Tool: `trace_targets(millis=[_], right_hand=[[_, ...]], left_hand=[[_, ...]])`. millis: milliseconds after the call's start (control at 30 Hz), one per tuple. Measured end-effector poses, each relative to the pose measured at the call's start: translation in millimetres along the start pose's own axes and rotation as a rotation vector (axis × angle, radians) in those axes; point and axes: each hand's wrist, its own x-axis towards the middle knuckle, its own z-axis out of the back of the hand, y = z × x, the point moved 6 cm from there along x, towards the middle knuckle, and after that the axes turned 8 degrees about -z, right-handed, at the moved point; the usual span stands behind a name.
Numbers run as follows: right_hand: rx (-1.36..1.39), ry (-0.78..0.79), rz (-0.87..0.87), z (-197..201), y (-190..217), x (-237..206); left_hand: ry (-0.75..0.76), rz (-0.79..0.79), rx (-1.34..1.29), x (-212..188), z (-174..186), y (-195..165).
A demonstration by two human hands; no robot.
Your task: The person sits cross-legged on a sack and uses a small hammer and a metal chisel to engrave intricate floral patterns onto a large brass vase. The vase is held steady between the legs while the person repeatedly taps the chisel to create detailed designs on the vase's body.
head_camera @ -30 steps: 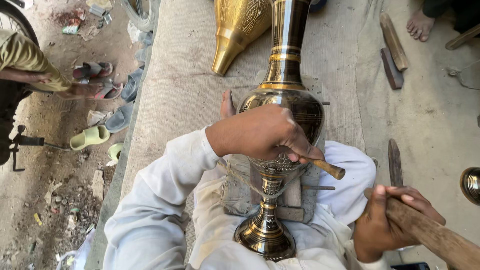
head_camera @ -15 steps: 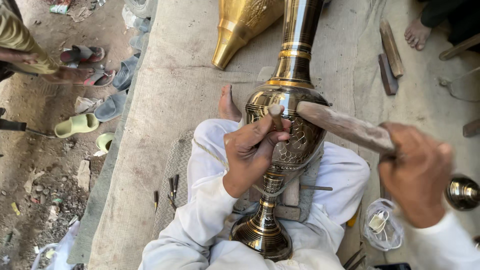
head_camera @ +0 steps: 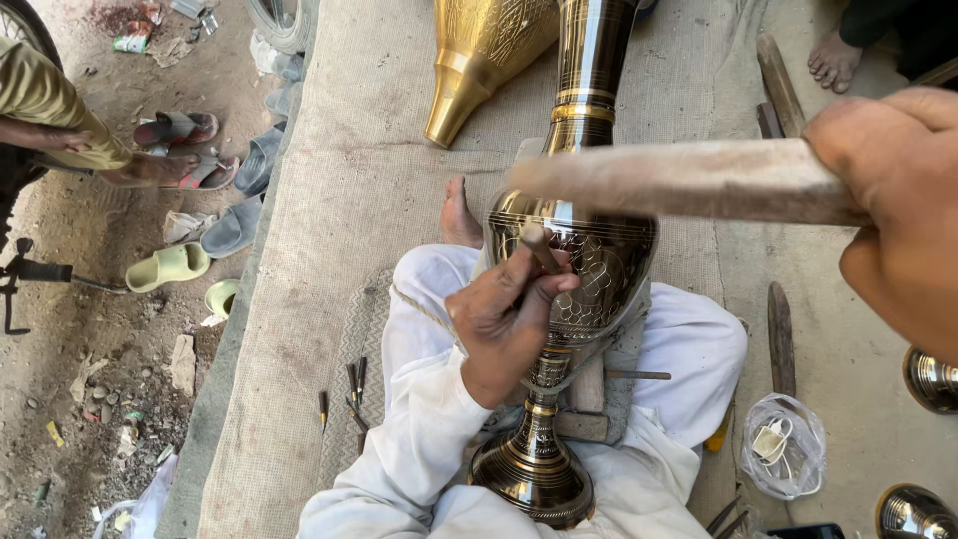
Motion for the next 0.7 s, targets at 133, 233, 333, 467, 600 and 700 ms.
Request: trace_targets(millis=[133, 233, 333, 467, 600, 700], right_hand=[[-0.162, 0.057, -0.049, -6, 3, 4], [-0.052, -0.006, 0.051, 0, 11, 5], [0.413, -0.053, 0.059, 10, 12, 6], [0.559, -0.101, 0.069, 13, 12, 3], [0.528, -0.01, -0.002, 0, -1, -8], [0.303, -0.07, -0.027, -19, -14, -25]], left_hand=[[-0.019, -0.015, 0.091, 0, -4, -6], [-0.016, -0.011, 0.152, 0, -5, -6], [-0.045, -0.028, 0.154, -1, -3, -6], [-0.021, -0.063, 0.204, -3, -4, -9], [0.011, -0.082, 0.154, 0, -4, -10], [0.149, -0.138, 0.158, 9, -6, -11]])
